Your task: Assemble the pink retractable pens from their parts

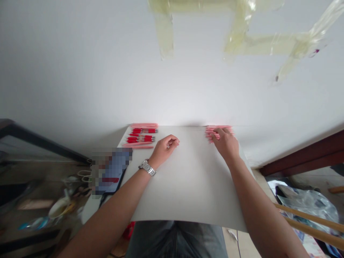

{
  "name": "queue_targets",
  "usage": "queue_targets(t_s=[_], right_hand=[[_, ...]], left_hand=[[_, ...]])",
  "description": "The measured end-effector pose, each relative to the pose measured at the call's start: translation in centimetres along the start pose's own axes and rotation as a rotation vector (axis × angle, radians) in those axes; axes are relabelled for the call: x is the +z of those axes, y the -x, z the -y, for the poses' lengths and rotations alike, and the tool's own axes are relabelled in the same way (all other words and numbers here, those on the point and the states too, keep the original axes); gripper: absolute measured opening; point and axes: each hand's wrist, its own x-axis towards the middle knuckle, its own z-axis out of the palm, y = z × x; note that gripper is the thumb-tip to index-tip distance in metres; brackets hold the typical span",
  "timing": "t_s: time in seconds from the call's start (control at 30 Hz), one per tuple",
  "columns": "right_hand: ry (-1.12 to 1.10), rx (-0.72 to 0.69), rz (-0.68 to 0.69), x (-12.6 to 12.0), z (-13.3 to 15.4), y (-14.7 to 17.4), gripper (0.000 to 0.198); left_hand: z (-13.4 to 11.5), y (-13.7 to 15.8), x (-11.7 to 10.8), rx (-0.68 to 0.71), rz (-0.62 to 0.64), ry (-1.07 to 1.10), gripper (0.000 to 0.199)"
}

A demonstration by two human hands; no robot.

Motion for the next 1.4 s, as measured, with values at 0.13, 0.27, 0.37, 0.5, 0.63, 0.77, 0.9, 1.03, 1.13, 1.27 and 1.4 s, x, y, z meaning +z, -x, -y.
queue_targets(t_s=[0.13, 0.27, 0.37, 0.5, 0.63, 0.77, 0.9, 1.03, 1.13, 1.27, 1.4], right_hand=[[-0.243, -0.015, -0.017, 0.6, 1.0, 0.3, 0.023], [-0.479, -0.049, 0.023, 1.6, 2.4, 1.1, 0.03], [-0.55, -0.09, 0.065, 2.0, 3.4, 1.6, 0.032], [-0.588, -0.135, 0.113, 2.3, 4.1, 1.9, 0.032], [-0.576, -0.143, 0.157, 2.6, 4.1, 1.9, 0.032], [-0.574, -0.112, 0.156, 2.8, 4.0, 1.8, 0.033], [-0.571, -0.11, 0.169, 3.0, 4.0, 1.7, 0.034], [-0.56, -0.113, 0.173, 3.2, 3.9, 1.7, 0.035], [-0.562, -0.111, 0.173, 3.4, 3.8, 1.6, 0.036], [-0.561, -0.119, 0.185, 3.4, 3.8, 1.5, 0.036], [-0.564, -0.114, 0.195, 3.5, 3.8, 1.5, 0.037]], left_hand=[[0.2, 0.0, 0.1, 0.01, 0.008, -0.01, 0.023], [0.3, 0.0, 0.1, 0.017, 0.009, -0.023, 0.023], [0.3, 0.0, 0.2, 0.022, 0.011, -0.05, 0.021], [-0.1, 0.2, 0.2, 0.052, 0.018, -0.137, 0.018], [-0.7, 0.3, 0.3, 0.123, 0.067, -0.224, 0.012], [-1.1, -0.1, 0.0, 0.111, 0.068, -0.189, 0.012], [-1.1, -0.5, -1.0, 0.099, 0.017, -0.241, 0.01], [-1.0, -1.1, -2.5, 0.118, -0.036, -0.367, 0.011], [-0.8, -1.7, -4.1, 0.129, -0.037, -0.426, 0.011], [-0.3, -2.8, -6.8, 0.119, -0.051, -0.547, 0.012], [0.2, -3.6, -9.5, 0.118, -0.075, -0.745, 0.014]])
